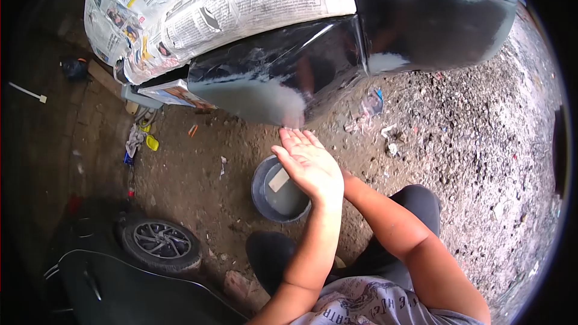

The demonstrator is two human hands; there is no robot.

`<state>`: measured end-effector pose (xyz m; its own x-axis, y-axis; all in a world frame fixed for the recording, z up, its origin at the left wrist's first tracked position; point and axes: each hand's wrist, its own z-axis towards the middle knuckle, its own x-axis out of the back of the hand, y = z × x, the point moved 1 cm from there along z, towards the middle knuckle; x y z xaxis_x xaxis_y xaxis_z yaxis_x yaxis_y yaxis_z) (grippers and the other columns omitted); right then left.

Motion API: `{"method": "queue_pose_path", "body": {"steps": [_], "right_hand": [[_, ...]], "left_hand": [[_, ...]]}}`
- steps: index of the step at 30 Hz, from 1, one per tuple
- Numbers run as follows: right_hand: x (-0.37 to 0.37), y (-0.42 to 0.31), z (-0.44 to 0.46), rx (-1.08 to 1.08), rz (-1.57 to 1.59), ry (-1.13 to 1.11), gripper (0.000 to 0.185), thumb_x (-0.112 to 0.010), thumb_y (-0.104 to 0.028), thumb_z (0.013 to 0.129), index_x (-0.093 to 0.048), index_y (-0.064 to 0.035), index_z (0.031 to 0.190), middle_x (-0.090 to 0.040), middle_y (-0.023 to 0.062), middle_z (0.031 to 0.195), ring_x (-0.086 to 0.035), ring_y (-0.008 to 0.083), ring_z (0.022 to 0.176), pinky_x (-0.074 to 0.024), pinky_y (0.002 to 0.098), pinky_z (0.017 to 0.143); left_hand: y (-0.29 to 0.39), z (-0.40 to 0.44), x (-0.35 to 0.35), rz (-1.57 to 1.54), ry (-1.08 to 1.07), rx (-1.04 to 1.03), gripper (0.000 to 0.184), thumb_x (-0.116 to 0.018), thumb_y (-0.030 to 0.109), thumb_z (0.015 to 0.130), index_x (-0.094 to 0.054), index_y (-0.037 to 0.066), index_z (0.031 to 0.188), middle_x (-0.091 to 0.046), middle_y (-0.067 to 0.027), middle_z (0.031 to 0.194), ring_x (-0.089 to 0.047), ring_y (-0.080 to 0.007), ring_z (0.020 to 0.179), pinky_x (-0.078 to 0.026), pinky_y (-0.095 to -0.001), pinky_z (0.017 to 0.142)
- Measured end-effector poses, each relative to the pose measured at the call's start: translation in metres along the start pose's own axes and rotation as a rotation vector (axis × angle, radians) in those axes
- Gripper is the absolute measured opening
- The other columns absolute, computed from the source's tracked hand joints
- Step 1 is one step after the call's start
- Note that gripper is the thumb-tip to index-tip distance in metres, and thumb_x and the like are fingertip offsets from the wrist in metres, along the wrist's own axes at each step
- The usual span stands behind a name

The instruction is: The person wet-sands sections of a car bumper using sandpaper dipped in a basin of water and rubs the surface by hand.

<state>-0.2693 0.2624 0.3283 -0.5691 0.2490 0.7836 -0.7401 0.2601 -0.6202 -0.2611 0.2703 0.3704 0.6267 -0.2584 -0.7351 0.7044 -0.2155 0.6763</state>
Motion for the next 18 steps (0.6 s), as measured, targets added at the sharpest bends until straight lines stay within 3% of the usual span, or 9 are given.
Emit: {"method": "queue_pose_path", "body": {"steps": [2, 5, 7, 9, 12, 14, 15, 16, 18], "right_hand": [[-0.018, 0.011, 0.002, 0.029, 0.035, -0.056, 0.048, -0.054, -0.029, 0.093, -0.053, -0.0133, 0.139, -0.049, 0.0170, 0.145, -0.047, 0.0304, 0.133, -0.0409, 0.0429, 0.107], [-0.118, 0.095, -0.004, 0.024, 0.044, -0.459, 0.043, -0.052, -0.019, 0.092, -0.058, -0.0151, 0.135, -0.055, 0.0188, 0.139, -0.056, 0.0336, 0.125, -0.0475, 0.0445, 0.102], [-0.091, 0.085, -0.018, -0.053, -0.072, -0.604, 0.045, -0.051, -0.013, 0.091, -0.060, -0.0198, 0.134, -0.057, 0.0194, 0.136, -0.060, 0.0347, 0.122, -0.0500, 0.0453, 0.100], [-0.078, 0.076, -0.023, -0.080, -0.084, -0.597, 0.044, -0.051, -0.013, 0.091, -0.060, -0.0178, 0.133, -0.057, 0.0199, 0.136, -0.060, 0.0348, 0.121, -0.0504, 0.0454, 0.099], [-0.086, 0.084, -0.019, -0.049, -0.072, -0.598, 0.043, -0.049, -0.013, 0.091, -0.061, -0.0153, 0.133, -0.059, 0.0190, 0.135, -0.062, 0.0349, 0.119, -0.0495, 0.0457, 0.100], [-0.094, 0.091, -0.016, -0.065, 0.005, -0.570, 0.043, -0.048, -0.013, 0.091, -0.061, -0.0148, 0.133, -0.060, 0.0184, 0.134, -0.062, 0.0347, 0.119, -0.0491, 0.0458, 0.100], [-0.079, 0.083, -0.019, -0.102, 0.029, -0.578, 0.043, -0.048, -0.013, 0.091, -0.061, -0.0146, 0.133, -0.060, 0.0182, 0.134, -0.062, 0.0348, 0.119, -0.0491, 0.0458, 0.100], [-0.096, 0.097, -0.018, -0.063, 0.029, -0.572, 0.043, -0.049, -0.014, 0.091, -0.060, -0.0143, 0.133, -0.060, 0.0184, 0.134, -0.061, 0.0353, 0.119, -0.0491, 0.0459, 0.100], [-0.118, 0.117, -0.019, -0.038, -0.026, -0.567, 0.045, -0.049, -0.015, 0.091, -0.059, -0.0160, 0.134, -0.060, 0.0188, 0.134, -0.061, 0.0361, 0.119, -0.0490, 0.0464, 0.100]], "left_hand": [[0.003, 0.009, -0.005, -0.058, 0.091, 0.000, 0.094, -0.032, 0.063, 0.100, -0.004, -0.010, 0.153, -0.006, -0.0237, 0.162, -0.001, -0.0280, 0.153, -0.001, -0.0379, 0.124], [-0.003, 0.042, 0.034, -0.203, -0.110, 0.048, 0.089, -0.032, 0.065, 0.099, -0.028, -0.011, 0.146, -0.028, -0.0225, 0.155, -0.021, -0.0282, 0.149, -0.007, -0.0408, 0.124], [-0.027, 0.076, 0.087, -0.587, -0.362, 0.255, 0.086, -0.033, 0.067, 0.098, -0.040, -0.010, 0.136, -0.038, -0.0200, 0.149, -0.030, -0.0271, 0.144, -0.010, -0.0434, 0.124], [-0.011, 0.065, 0.059, -0.345, 0.022, 0.303, 0.085, -0.036, 0.069, 0.096, -0.051, -0.009, 0.126, -0.043, -0.0159, 0.147, -0.035, -0.0246, 0.141, -0.010, -0.0464, 0.124], [-0.005, 0.033, 0.037, -0.378, 0.116, 0.496, 0.085, -0.035, 0.065, 0.098, -0.038, -0.007, 0.143, -0.039, -0.0201, 0.150, -0.031, -0.0309, 0.144, -0.014, -0.0463, 0.124], [-0.005, 0.012, 0.056, -0.209, -0.297, 0.424, 0.079, -0.036, 0.056, 0.103, -0.029, -0.008, 0.148, -0.032, -0.0228, 0.155, -0.027, -0.0338, 0.146, -0.020, -0.0459, 0.123], [0.004, 0.004, 0.061, -0.015, -0.377, 0.373, 0.070, -0.037, 0.047, 0.105, -0.027, -0.006, 0.150, -0.026, -0.0236, 0.158, -0.027, -0.0345, 0.147, -0.023, -0.0454, 0.122], [0.017, -0.002, 0.060, 0.244, -0.343, 0.282, 0.058, -0.041, 0.040, 0.106, -0.040, -0.004, 0.144, -0.048, -0.0230, 0.144, -0.048, -0.0302, 0.133, -0.039, -0.0410, 0.112], [0.062, -0.009, 0.055, 0.635, -0.450, 0.188, 0.042, -0.043, 0.033, 0.106, -0.057, -0.002, 0.124, -0.066, -0.0137, 0.109, -0.062, -0.0184, 0.099, -0.048, -0.0320, 0.090]]}}
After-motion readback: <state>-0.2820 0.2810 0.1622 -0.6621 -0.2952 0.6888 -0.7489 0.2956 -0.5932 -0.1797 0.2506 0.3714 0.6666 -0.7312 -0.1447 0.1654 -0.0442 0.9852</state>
